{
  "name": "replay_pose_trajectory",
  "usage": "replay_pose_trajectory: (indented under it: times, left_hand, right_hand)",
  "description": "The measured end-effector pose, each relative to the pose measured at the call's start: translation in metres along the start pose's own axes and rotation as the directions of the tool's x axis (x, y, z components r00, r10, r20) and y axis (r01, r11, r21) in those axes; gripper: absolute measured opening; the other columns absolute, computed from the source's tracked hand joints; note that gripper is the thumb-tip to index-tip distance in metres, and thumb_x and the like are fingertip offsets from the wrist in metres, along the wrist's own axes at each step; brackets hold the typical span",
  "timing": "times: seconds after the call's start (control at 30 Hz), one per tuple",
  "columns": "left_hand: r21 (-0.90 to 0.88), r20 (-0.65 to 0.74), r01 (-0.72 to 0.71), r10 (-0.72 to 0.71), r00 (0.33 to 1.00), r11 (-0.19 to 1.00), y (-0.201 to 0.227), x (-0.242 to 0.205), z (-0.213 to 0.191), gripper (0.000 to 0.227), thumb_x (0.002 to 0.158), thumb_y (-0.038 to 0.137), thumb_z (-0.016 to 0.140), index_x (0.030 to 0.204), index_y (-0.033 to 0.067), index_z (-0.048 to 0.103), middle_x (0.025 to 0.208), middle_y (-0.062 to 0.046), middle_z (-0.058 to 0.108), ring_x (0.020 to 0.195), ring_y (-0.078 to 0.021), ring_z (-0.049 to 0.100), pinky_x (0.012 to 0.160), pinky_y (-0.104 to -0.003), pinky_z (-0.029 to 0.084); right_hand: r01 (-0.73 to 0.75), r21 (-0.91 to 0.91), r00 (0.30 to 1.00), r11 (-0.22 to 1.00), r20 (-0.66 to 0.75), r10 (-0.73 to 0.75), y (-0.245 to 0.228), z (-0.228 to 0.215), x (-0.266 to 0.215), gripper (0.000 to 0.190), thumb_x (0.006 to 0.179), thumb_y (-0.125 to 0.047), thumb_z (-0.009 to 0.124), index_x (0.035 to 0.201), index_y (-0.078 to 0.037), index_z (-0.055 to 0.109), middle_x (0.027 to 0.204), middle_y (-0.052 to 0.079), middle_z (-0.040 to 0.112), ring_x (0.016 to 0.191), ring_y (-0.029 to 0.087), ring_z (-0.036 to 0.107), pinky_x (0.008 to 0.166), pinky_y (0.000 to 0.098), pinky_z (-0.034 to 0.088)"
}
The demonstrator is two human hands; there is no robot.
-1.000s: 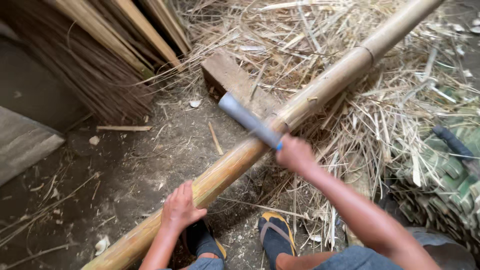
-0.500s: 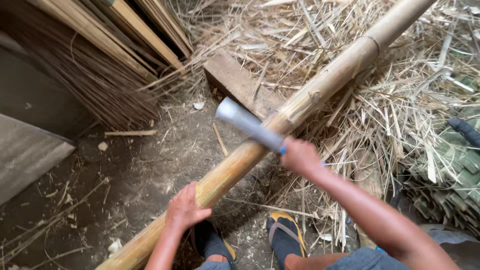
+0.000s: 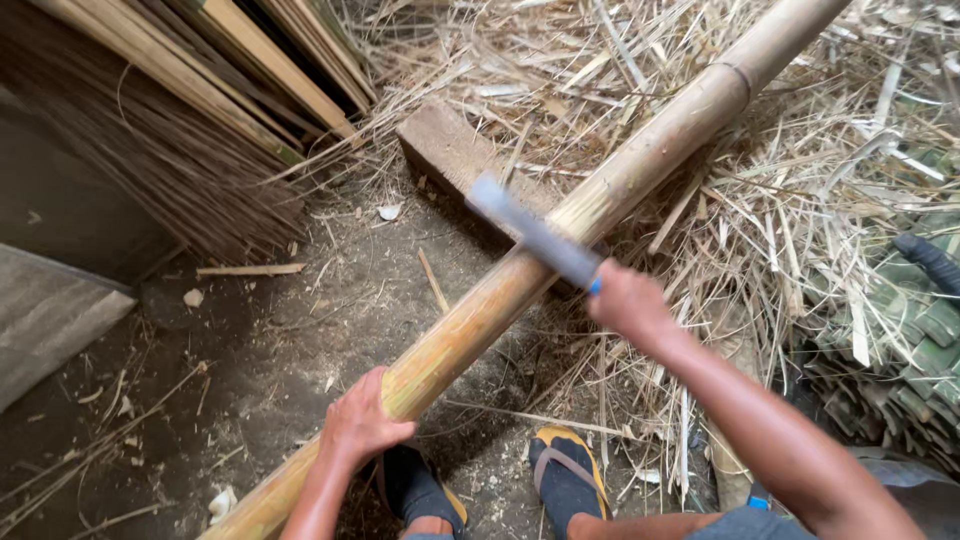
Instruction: The person uses a blue-handled knife to shave the outer layer of a long bamboo pole resting on a wooden block. They repeatedly scrape the surface to remove the outer skin, rotating the pole to access different sides.
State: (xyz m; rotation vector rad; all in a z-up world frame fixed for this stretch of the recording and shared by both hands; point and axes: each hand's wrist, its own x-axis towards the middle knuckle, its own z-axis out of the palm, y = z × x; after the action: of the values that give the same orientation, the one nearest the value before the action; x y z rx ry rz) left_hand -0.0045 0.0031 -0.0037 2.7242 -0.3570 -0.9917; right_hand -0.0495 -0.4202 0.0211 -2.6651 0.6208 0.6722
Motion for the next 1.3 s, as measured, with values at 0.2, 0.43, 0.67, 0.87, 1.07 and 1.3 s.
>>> replay_pose_trajectory:
  times: [0.2,0.43,0.67,0.87,1.07,1.3]
  left_hand:
    - [0.147,-0.448,-0.202,0.247,0.859,0.968,-0.011,0.001,0.038,0.103,0.051,0.044,0.089,0.139,0.0072,0.048,0.121,-0.018,0.063,0.109,-0.0338,0.065,0.091,-0.051,0.053]
    - [0.221,-0.357,-0.077,0.154,0.921,0.972,0.011,-0.004,0.007,0.093,0.063,0.055,0.088,0.131,0.0079,0.046,0.115,-0.014,0.055,0.114,-0.031,0.054,0.096,-0.048,0.046]
    - [0.222,-0.61,-0.244,0.33,0.72,0.944,0.009,-0.015,0.031,0.099,0.041,0.047,0.089,0.121,0.0027,0.05,0.13,-0.025,0.055,0.121,-0.0403,0.053,0.098,-0.048,0.045]
    - [0.154,-0.322,-0.11,0.155,0.934,0.982,0.003,-0.004,0.035,0.115,0.048,0.054,0.094,0.142,0.0065,0.047,0.127,-0.015,0.06,0.114,-0.0323,0.059,0.098,-0.047,0.045]
    - [0.16,-0.275,-0.1,0.142,0.951,0.982,0.004,-0.001,0.024,0.101,0.055,0.059,0.087,0.134,0.0078,0.05,0.122,-0.011,0.063,0.114,-0.0296,0.062,0.097,-0.045,0.05]
    - [0.056,-0.243,-0.142,0.152,0.958,0.988,-0.005,0.014,0.018,0.101,0.056,0.064,0.084,0.133,0.0064,0.051,0.12,-0.015,0.065,0.113,-0.0333,0.063,0.096,-0.046,0.051]
  right_hand:
    - [0.22,-0.206,0.969,0.953,-0.062,-0.237,0.0,0.017,-0.01,0.011,0.087,-0.009,0.06,0.096,-0.004,0.058,0.073,0.01,0.068,0.059,0.024,0.07,0.049,0.0378,0.057]
    - [-0.293,0.083,0.885,0.953,-0.353,0.303,0.062,-0.053,0.031,0.022,0.099,-0.016,0.057,0.104,0.005,0.059,0.074,0.014,0.062,0.058,0.022,0.059,0.048,0.0334,0.045]
    - [-0.166,0.044,0.972,0.985,-0.161,0.171,0.008,0.028,-0.011,0.02,0.096,-0.013,0.053,0.104,0.004,0.056,0.075,0.012,0.066,0.056,0.02,0.067,0.047,0.0355,0.058]
    - [0.425,-0.423,0.905,0.801,0.178,-0.386,-0.029,0.068,-0.048,0.016,0.106,0.001,0.042,0.113,0.006,0.056,0.082,0.018,0.07,0.058,0.021,0.074,0.044,0.0386,0.061]
    - [-0.233,0.176,0.948,0.957,-0.177,0.263,0.028,-0.051,0.01,0.027,0.097,-0.023,0.056,0.102,0.003,0.062,0.081,0.021,0.072,0.068,0.03,0.073,0.064,0.0435,0.061]
    - [0.341,-0.188,0.938,0.921,0.002,-0.347,-0.05,0.062,-0.036,0.021,0.088,-0.007,0.053,0.106,0.002,0.058,0.082,0.017,0.072,0.064,0.027,0.073,0.055,0.0435,0.061]
